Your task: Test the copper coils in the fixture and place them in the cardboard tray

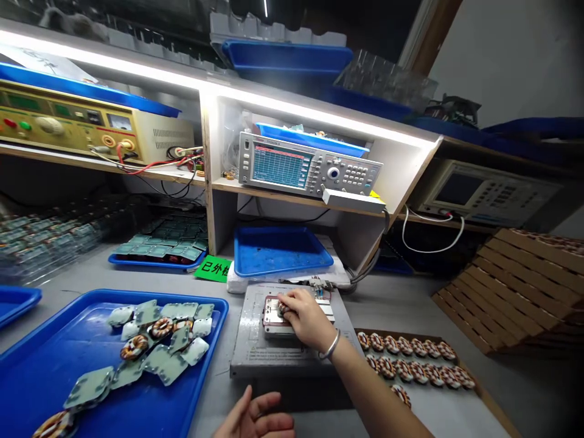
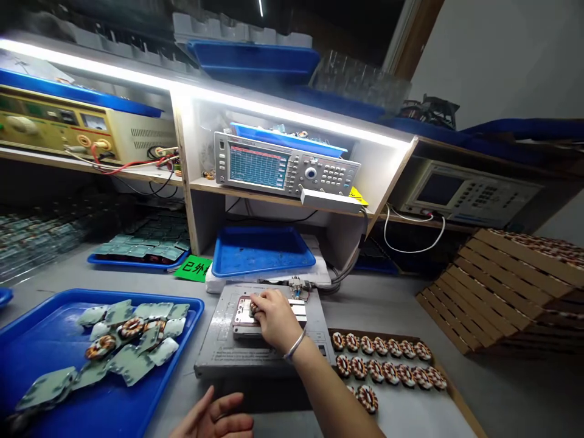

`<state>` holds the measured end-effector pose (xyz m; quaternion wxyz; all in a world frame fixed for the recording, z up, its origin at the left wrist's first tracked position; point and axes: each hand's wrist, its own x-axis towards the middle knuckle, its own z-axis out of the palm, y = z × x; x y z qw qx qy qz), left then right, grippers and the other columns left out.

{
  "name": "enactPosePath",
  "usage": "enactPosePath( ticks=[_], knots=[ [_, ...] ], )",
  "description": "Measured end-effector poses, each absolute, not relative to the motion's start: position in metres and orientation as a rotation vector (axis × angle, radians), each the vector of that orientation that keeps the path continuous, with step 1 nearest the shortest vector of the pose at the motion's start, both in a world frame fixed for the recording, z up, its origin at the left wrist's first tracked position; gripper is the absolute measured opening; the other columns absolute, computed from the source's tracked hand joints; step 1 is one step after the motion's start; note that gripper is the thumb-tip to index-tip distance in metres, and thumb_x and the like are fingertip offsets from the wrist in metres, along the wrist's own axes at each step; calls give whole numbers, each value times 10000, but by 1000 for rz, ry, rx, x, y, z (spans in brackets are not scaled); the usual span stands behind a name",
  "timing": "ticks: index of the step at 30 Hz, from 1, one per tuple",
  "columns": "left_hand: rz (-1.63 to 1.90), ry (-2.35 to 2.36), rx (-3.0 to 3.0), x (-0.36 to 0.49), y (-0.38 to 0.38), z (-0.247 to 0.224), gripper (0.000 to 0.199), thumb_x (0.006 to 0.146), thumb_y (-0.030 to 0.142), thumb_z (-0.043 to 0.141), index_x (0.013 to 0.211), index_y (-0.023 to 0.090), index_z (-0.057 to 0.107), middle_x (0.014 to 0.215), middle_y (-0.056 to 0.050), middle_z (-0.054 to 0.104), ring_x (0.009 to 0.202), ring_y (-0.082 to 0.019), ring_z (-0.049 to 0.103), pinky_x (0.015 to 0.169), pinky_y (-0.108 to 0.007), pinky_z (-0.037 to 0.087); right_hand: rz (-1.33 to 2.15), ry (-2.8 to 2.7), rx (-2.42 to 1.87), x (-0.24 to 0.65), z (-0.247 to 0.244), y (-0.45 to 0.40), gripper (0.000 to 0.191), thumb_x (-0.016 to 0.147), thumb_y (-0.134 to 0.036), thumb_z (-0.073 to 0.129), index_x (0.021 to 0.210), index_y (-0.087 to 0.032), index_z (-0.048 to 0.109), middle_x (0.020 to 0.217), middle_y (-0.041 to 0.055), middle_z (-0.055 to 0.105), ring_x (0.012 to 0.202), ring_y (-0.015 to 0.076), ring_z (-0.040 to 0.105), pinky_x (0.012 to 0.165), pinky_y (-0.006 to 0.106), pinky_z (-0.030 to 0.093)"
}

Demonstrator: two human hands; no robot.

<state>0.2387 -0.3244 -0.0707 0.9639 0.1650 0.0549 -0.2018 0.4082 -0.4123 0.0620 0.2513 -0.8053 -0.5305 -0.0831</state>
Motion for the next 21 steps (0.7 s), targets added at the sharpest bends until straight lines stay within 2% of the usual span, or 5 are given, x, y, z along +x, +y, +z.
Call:
enactPosePath(
  ticks=[4, 8, 13, 16, 21],
  knots=[
    [-327, 213, 355, 226, -331, -45, 403, 818, 453, 457, 1075, 146, 501, 977, -154, 661, 888, -250, 628, 789, -368, 434, -245, -1436, -2181, 408, 66, -417, 343, 735, -88, 576, 1051, -217, 607, 955, 61, 597, 935, 197, 513, 860, 374, 425],
    [-290, 249, 453, 221, -334, -28, 385, 849, 386, 433, 1136, 131, 458, 1024, -170, 628, 939, -254, 605, 851, -395, 425, -304, -1278, -2030, 403, 79, -466, 342, 768, -147, 561, 1104, -212, 577, 1028, 61, 592, 974, 172, 527, 893, 335, 425],
    [-314, 284, 514, 223, -333, -29, 398, 850, 358, 442, 1174, 127, 433, 1086, -200, 593, 1005, -280, 578, 921, -450, 396, -245, -957, -2176, 374, 88, -576, 457, 759, -156, 545, 1208, -219, 487, 1001, 48, 582, 841, 146, 555, 769, 301, 477],
    [-327, 311, 530, 225, -334, -29, 399, 850, 349, 446, 1184, 133, 426, 1104, -203, 585, 1034, -288, 564, 946, -474, 379, -142, -880, -2313, 353, 74, -625, 403, 736, -131, 537, 1128, -221, 536, 960, 39, 594, 813, 151, 555, 746, 308, 489],
    [-332, 327, 550, 229, -337, -29, 392, 850, 330, 447, 1196, 147, 430, 1131, -207, 574, 1068, -305, 544, 954, -497, 374, -4, -904, -2385, 337, 43, -650, 346, 711, -71, 506, 1019, -211, 579, 979, 46, 575, 930, 170, 543, 847, 334, 469]
  ],
)
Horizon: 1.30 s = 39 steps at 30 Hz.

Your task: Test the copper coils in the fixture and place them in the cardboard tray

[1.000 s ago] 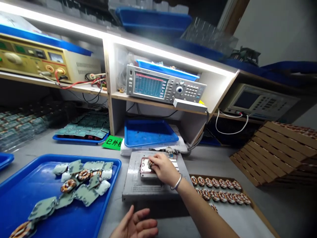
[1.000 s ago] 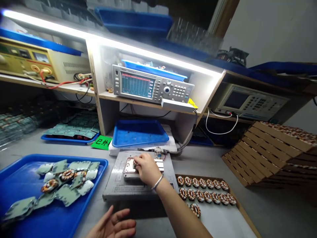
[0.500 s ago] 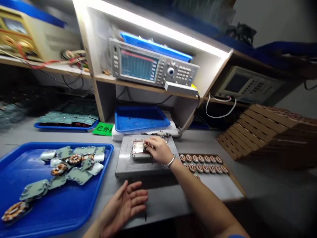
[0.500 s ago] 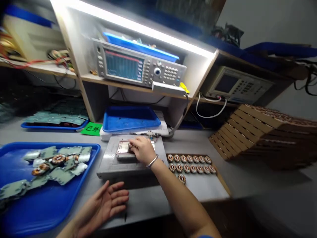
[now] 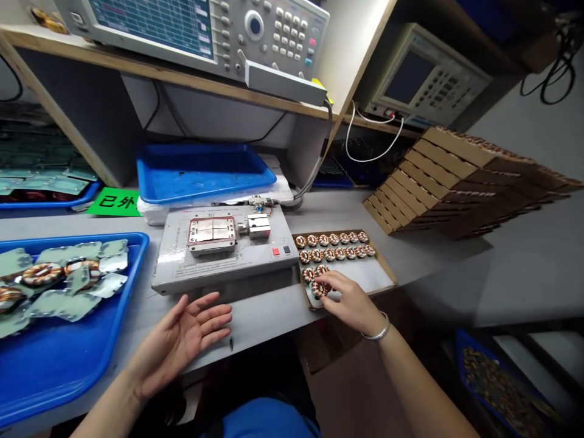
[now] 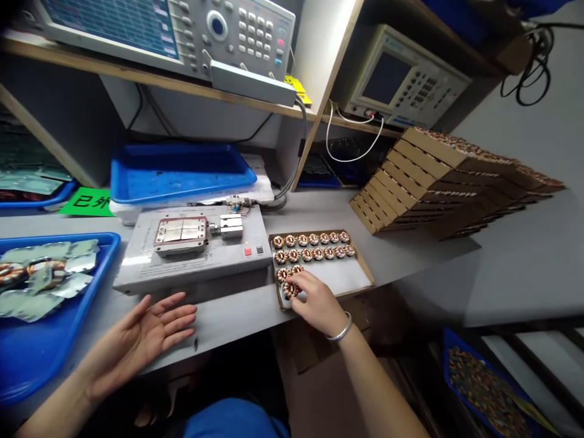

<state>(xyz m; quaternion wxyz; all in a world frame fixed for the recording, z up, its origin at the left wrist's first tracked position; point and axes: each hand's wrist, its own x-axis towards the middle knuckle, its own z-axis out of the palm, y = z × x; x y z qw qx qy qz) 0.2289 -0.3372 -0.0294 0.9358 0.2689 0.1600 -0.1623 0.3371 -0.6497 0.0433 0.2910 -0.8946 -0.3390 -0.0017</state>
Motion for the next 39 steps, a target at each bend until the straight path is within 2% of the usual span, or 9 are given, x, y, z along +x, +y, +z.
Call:
enactPosePath(
  ticks=[5, 16, 19, 22, 25, 29, 33, 36, 39],
  knots=[
    [-324, 332, 541, 228, -337, -31, 372, 853, 346, 434, 1173, 159, 461, 1111, -197, 589, 1049, -291, 558, 930, -476, 402, 92, -901, -2450, 341, 35, -652, 363, 726, -82, 504, 1056, -215, 575, 961, 51, 532, 850, 157, 544, 784, 321, 482],
    [-348, 264, 499, 228, -340, -31, 387, 859, 424, 384, 1131, 161, 466, 1050, -157, 609, 963, -245, 592, 904, -420, 405, 292, -993, -2613, 347, 41, -647, 377, 721, -70, 514, 1057, -220, 594, 985, 53, 538, 887, 167, 556, 811, 313, 474],
    [-295, 216, 594, 216, -342, -20, 384, 857, 428, 376, 1090, 147, 498, 1012, -142, 615, 918, -235, 595, 860, -408, 427, 248, -1040, -2699, 345, 51, -652, 377, 770, -162, 515, 1133, -258, 543, 1096, 56, 533, 934, 183, 566, 807, 328, 487],
    [-180, 183, 954, 198, -326, 4, 340, 816, 391, 472, 1055, 157, 540, 1014, -121, 614, 922, -245, 582, 850, -410, 433, 75, -1125, -2744, 349, 68, -643, 307, 822, -289, 491, 1123, -267, 547, 1128, 66, 544, 952, 204, 577, 769, 333, 502],
    [124, 311, 1594, 177, -281, 24, 299, 763, 388, 550, 992, 199, 585, 1036, -75, 614, 991, -238, 547, 906, -376, 401, -76, -1331, -2595, 347, 84, -597, 279, 850, -300, 453, 1104, -251, 557, 1087, 75, 572, 947, 198, 578, 771, 323, 496],
    [643, 792, 2428, 146, -197, 17, 348, 794, 412, 428, 1020, 189, 570, 1124, -69, 558, 1094, -224, 478, 977, -341, 345, -36, -1653, -2288, 327, 94, -484, 266, 849, -220, 444, 1085, -227, 568, 1040, 68, 588, 937, 177, 558, 820, 316, 465],
    [530, 1084, 2584, 121, -150, -9, 543, 758, 467, 445, 1183, 133, 493, 1177, -154, 499, 1066, -330, 479, 898, -460, 384, 8, -1924, -2202, 305, 80, -365, 309, 794, -198, 514, 1098, -217, 561, 1001, 62, 599, 912, 194, 553, 805, 322, 452],
    [408, 1158, 2640, 116, -150, -23, 640, 746, 548, 448, 1277, 193, 406, 1178, -149, 495, 999, -335, 512, 780, -439, 435, -34, -1915, -2389, 296, 61, -299, 335, 776, -269, 540, 1090, -154, 554, 1007, 110, 593, 922, 243, 549, 758, 344, 451],
    [357, 1173, 2704, 122, -158, -27, 637, 753, 545, 459, 1300, 231, 373, 1148, -137, 507, 990, -322, 503, 747, -404, 426, 5, -1786, -2599, 293, 44, -262, 273, 766, -293, 547, 953, -102, 600, 995, 147, 594, 934, 275, 546, 729, 343, 441]
  ],
)
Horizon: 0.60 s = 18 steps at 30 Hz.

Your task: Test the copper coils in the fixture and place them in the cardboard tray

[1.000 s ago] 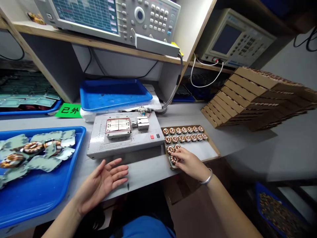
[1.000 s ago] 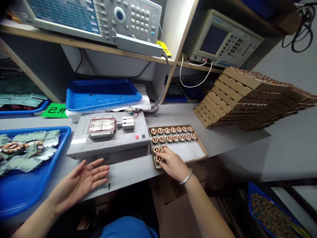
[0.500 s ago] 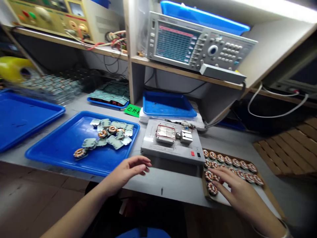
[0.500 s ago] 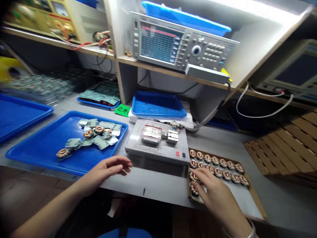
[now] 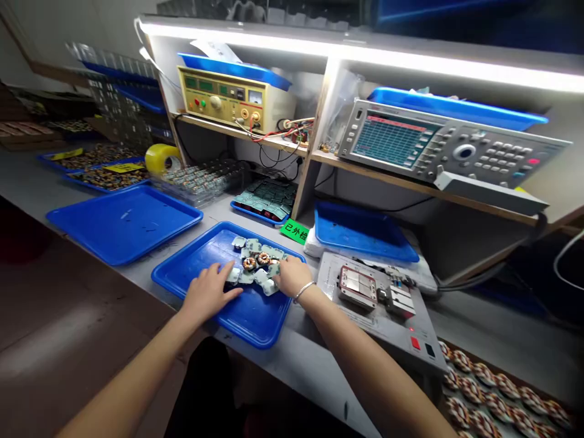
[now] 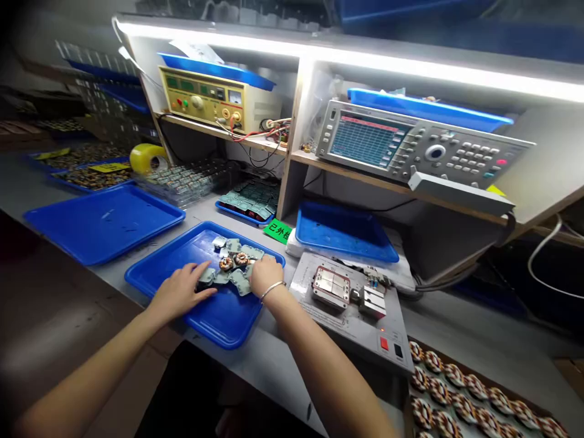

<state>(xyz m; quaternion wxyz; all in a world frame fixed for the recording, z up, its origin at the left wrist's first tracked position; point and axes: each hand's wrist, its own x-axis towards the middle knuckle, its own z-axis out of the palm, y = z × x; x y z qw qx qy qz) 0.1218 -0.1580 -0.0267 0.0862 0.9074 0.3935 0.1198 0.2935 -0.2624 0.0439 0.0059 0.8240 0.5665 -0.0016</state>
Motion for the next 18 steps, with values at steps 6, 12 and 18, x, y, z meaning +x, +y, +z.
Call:
enactPosePath(
  ticks=[6, 12, 18],
  knots=[
    [348, 1119, 2780, 136, -159, -27, 530, 759, 542, 477, 1218, 281, 440, 1074, -98, 519, 959, -289, 493, 698, -360, 393, 68, 1854, 2603, 295, 29, -259, 261, 720, -177, 535, 974, -122, 523, 989, 107, 582, 908, 224, 532, 731, 299, 405],
    [339, 1057, 2792, 140, -152, -29, 421, 756, 546, 482, 1036, 235, 534, 978, -84, 543, 912, -277, 529, 654, -336, 384, -27, 2222, 2482, 285, 24, -279, 103, 719, -123, 504, 798, -188, 515, 898, 25, 566, 818, 152, 527, 705, 250, 375],
    [349, 965, 2741, 142, -143, -32, 469, 753, 574, 459, 1071, 232, 507, 996, -68, 566, 843, -232, 583, 620, -290, 402, -144, 2236, 2513, 274, 24, -286, 129, 722, -184, 557, 845, -189, 518, 902, 31, 555, 829, 167, 532, 715, 266, 393]
  ],
)
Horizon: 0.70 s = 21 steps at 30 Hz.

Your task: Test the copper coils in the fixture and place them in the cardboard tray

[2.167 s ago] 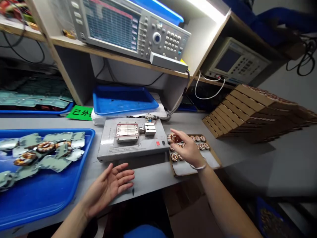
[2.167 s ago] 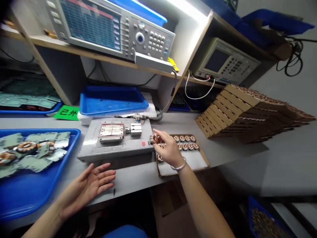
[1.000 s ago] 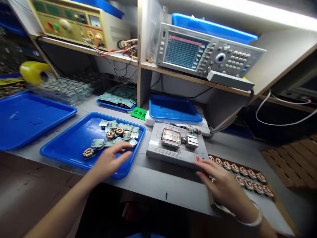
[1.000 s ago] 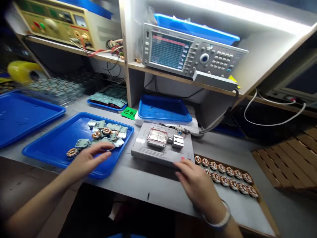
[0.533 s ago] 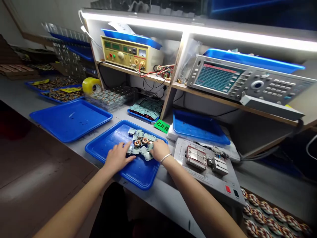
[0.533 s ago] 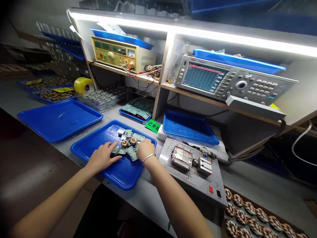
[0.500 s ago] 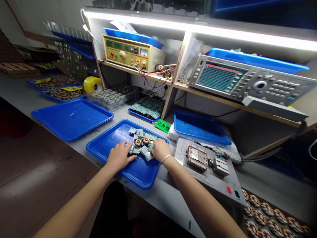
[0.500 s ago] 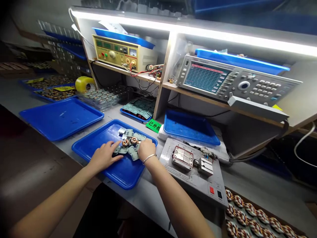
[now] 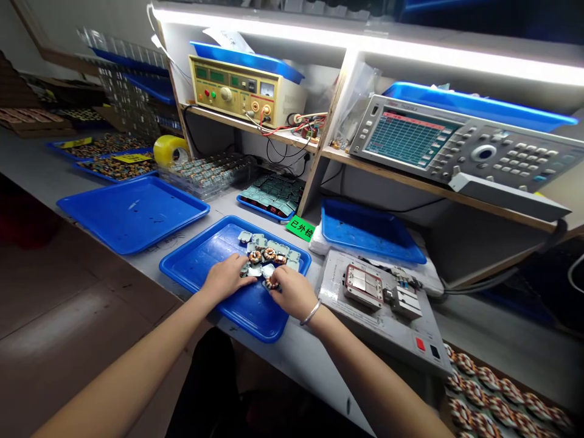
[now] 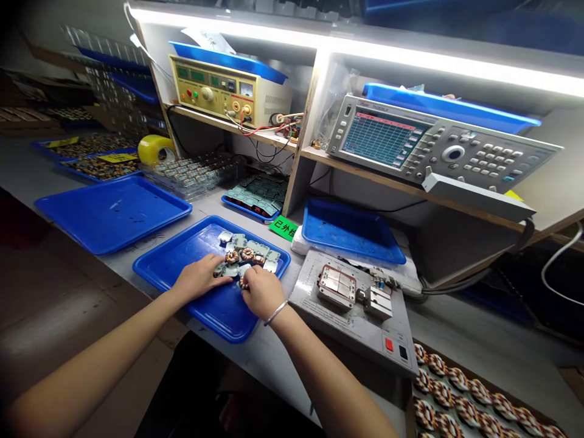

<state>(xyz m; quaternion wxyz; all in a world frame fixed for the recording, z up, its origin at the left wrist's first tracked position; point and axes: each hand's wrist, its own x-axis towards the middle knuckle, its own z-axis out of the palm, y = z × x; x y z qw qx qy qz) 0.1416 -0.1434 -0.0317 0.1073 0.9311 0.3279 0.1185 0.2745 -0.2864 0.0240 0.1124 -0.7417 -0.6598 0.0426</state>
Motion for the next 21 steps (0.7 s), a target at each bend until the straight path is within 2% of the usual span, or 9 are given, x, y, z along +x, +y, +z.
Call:
enactPosePath(
  ticks=[3, 6, 8, 12, 17, 21],
  knots=[
    [360, 932, 2710, 141, -141, -34, 473, 746, 568, 473, 1097, 252, 511, 1020, -64, 576, 880, -236, 586, 647, -287, 415, 132, -1949, -2192, 275, 23, -286, 302, 720, -203, 572, 1011, -190, 495, 988, 57, 553, 896, 196, 526, 741, 293, 403],
    [371, 879, 2691, 140, -141, -34, 465, 754, 549, 473, 1117, 263, 519, 1019, -59, 588, 885, -241, 590, 664, -296, 425, 133, -2077, -2139, 277, 23, -285, 391, 741, -118, 497, 1119, -218, 482, 1065, 54, 550, 935, 186, 530, 768, 290, 399],
    [372, 844, 2680, 139, -142, -33, 463, 747, 547, 482, 1103, 256, 537, 1011, -60, 599, 887, -244, 590, 670, -299, 430, 133, -2151, -2137, 279, 25, -283, 362, 750, -94, 454, 1076, -231, 531, 1043, 42, 566, 892, 178, 550, 726, 284, 406],
    [371, 771, 2659, 139, -144, -30, 451, 727, 542, 509, 1078, 264, 558, 1034, -56, 620, 927, -237, 583, 706, -285, 434, 121, -2110, -2187, 280, 37, -288, 188, 780, -209, 487, 925, -189, 605, 928, 55, 586, 787, 179, 562, 653, 286, 413],
    [383, 712, 2613, 140, -139, -34, 470, 721, 542, 514, 1081, 246, 572, 1070, -62, 634, 952, -232, 582, 779, -285, 430, 93, -1751, -2073, 311, 73, -326, 235, 800, -244, 525, 1018, -182, 587, 940, 47, 574, 782, 133, 540, 727, 264, 432],
    [413, 721, 2550, 140, -133, -33, 533, 698, 576, 519, 1067, 197, 586, 1050, -84, 644, 959, -260, 580, 814, -313, 421, -28, -1483, -2131, 363, 100, -382, 255, 802, -242, 521, 1036, -163, 588, 912, 54, 573, 744, 129, 538, 715, 276, 452]
  ],
)
